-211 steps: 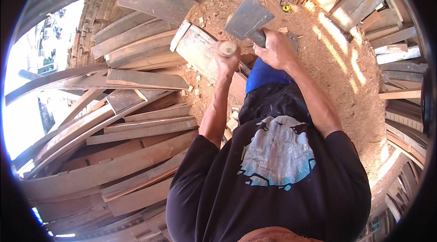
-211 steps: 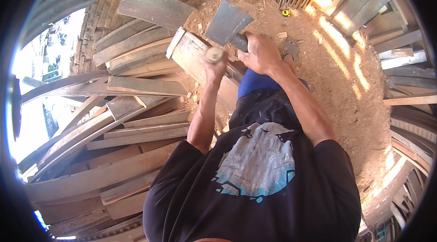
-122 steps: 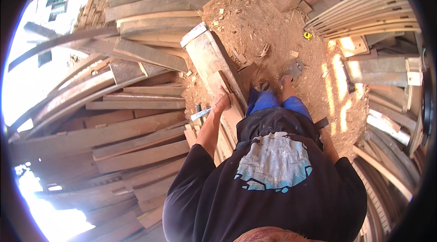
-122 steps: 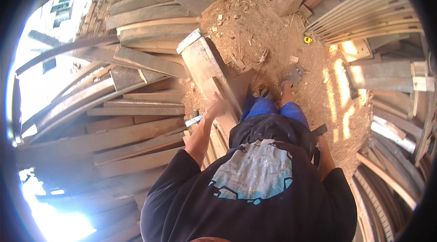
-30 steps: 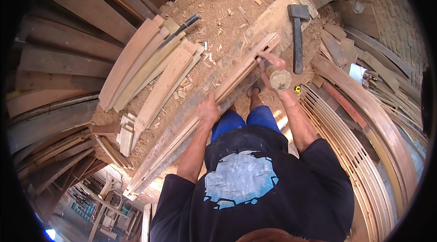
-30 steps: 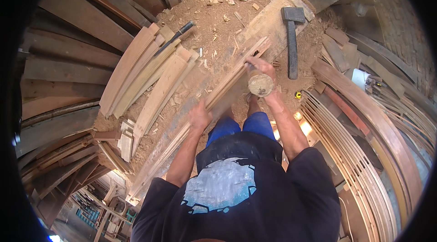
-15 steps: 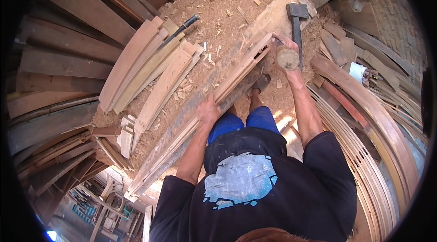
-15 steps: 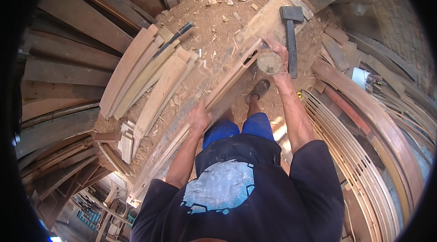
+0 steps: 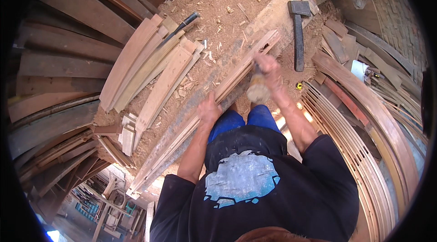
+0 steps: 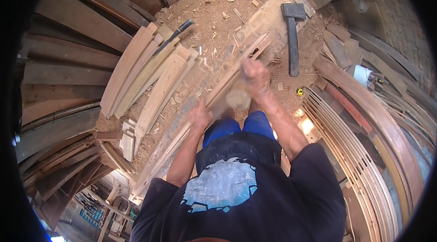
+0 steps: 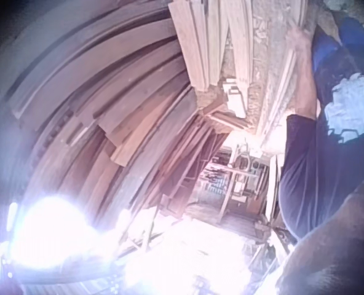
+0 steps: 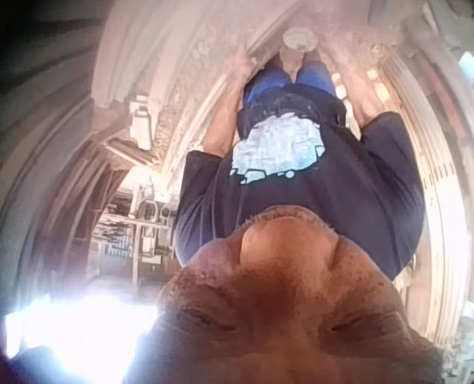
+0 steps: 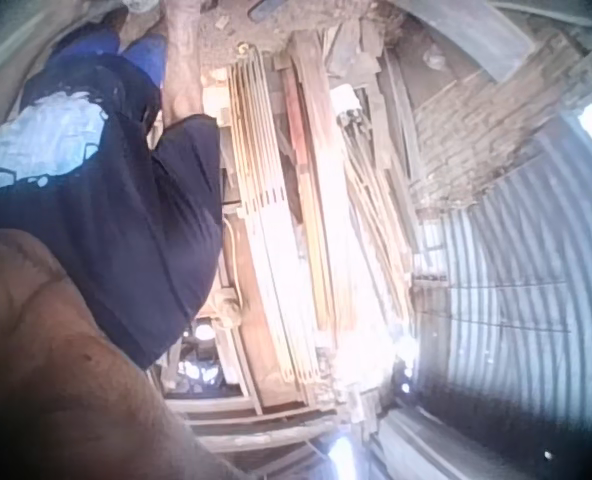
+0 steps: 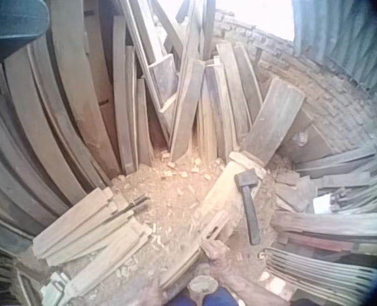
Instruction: The person splits wooden planks into smaller pieces using a hammer and a chisel. They repeatedly position the chisel on the wood and strike it with the hammer to split the planks, then move the split pieces aside.
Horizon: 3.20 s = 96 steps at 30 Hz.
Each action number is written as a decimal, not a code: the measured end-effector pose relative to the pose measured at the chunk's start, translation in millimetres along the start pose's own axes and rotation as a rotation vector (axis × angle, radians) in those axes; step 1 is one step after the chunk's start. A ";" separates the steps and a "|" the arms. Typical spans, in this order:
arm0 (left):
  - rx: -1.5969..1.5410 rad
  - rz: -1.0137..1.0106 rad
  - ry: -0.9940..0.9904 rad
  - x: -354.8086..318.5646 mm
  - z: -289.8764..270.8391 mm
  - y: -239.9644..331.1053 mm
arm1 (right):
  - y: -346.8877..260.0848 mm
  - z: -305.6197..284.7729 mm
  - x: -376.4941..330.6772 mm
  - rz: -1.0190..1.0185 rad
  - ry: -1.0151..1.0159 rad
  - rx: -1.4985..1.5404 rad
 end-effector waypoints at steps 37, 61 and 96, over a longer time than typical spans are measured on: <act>0.018 0.028 0.002 2.5 3.5 -0.9 | 15.4 -14.9 18.6 -0.126 0.089 -0.112; 0.006 0.051 0.021 1.0 -1.5 1.2 | 28.6 4.2 21.2 0.308 -0.198 -0.017; 0.087 0.248 0.081 -36.2 22.8 36.7 | 70.6 -106.7 -22.8 0.521 0.255 0.228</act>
Point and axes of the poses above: each hand's wrist, its own x-axis towards the middle knuckle, its own z-axis out of the palm, y = z × x, the point moved 9 cm from there along x, towards the middle knuckle, and after that the axes turned 5 degrees about y, right-handed, at the moved point
